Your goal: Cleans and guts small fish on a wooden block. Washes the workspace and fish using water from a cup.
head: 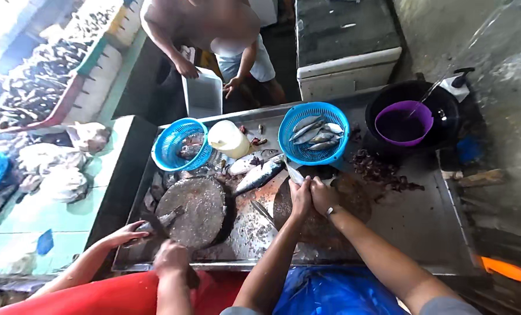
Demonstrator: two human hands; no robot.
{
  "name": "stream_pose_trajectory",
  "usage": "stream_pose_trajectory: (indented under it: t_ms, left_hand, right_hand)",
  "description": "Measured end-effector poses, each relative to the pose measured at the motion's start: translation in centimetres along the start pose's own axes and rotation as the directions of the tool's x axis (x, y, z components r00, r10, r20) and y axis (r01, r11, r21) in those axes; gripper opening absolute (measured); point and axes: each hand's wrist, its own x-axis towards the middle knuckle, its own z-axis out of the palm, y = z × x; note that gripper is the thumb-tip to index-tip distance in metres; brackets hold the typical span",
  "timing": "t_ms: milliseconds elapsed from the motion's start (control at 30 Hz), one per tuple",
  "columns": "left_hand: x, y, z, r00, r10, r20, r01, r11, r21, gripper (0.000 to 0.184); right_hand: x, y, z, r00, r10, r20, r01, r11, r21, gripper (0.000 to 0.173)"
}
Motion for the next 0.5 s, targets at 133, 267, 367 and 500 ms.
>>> stream_pose_trajectory:
  t_ms: [133, 267, 367, 500]
  left_hand:
    - [0.9, 0.5, -0.1, 0.993, -0.013, 0.120, 0.006, 0.998, 0.059, 0.054]
    - [1.9, 1.2, -1.0, 0.946, -0.149, 0.289, 0.144, 0.989, 0.040, 0.046]
    - [1.7, 2.1, -0.8, 0.940, -0.177, 0.293, 0.207, 0.976, -0.074, 0.044]
    - [1.2, 2.4, 0.7, 0.971, -0.214, 0.103, 0.228, 0.962, -0.151, 0.048]
  right_hand:
    - [1.5, 1.4, -1.4, 0.996, -0.055, 0.076, 0.041, 0.983, 0.176, 0.023]
    - [2.1, 3.6, -1.3, 0.946, -0.105, 0.308, -0.092, 0.822, 0.562, 0.030]
    - [1.6, 4.7, -0.8, 0.912, -0.115, 0.395, -0.266, 0.567, 0.779, 0.028]
    - [1.6, 5.3, 0.6, 0.981, -0.191, -0.036, 0.151, 0.632, 0.760, 0.015]
